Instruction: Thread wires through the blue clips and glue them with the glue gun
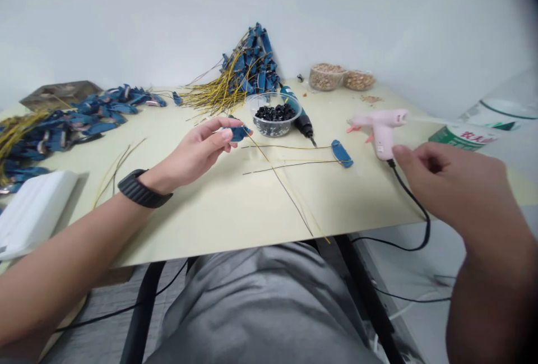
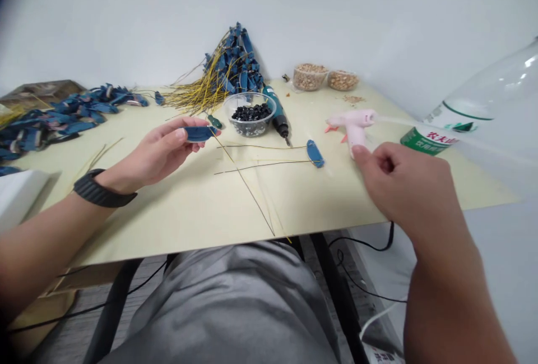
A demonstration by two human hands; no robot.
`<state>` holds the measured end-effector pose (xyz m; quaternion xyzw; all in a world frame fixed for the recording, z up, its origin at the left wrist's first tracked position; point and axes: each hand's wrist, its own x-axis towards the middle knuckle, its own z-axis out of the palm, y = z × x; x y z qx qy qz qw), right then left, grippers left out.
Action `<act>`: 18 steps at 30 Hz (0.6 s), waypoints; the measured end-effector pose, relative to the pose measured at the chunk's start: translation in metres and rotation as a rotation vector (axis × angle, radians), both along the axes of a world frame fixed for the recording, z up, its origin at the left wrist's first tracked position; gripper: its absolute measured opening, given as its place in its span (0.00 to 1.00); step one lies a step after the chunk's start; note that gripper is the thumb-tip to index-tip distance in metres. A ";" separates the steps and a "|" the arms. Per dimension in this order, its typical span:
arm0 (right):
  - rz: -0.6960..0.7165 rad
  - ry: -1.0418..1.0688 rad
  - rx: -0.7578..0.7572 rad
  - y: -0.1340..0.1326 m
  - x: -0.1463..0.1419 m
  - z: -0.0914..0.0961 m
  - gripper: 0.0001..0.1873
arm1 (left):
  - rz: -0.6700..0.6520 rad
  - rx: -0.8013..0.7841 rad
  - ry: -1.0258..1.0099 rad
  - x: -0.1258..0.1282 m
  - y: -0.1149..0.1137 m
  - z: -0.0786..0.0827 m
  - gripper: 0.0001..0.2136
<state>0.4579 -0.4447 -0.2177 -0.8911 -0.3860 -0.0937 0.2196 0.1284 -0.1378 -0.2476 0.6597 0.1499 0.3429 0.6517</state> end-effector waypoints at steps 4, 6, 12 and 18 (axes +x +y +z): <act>-0.195 0.070 -0.020 0.016 0.027 -0.010 0.17 | -0.105 -0.135 -0.009 0.001 -0.003 -0.004 0.27; -0.187 0.100 -0.073 0.034 0.031 -0.009 0.15 | -0.152 -0.188 -0.039 0.001 -0.002 -0.008 0.29; -0.113 0.204 -0.230 0.070 0.044 -0.004 0.09 | -0.303 -0.317 -0.074 0.001 0.002 -0.015 0.28; -0.160 0.158 -0.068 0.076 0.046 0.002 0.11 | -0.327 -0.367 -0.067 0.000 0.011 -0.013 0.27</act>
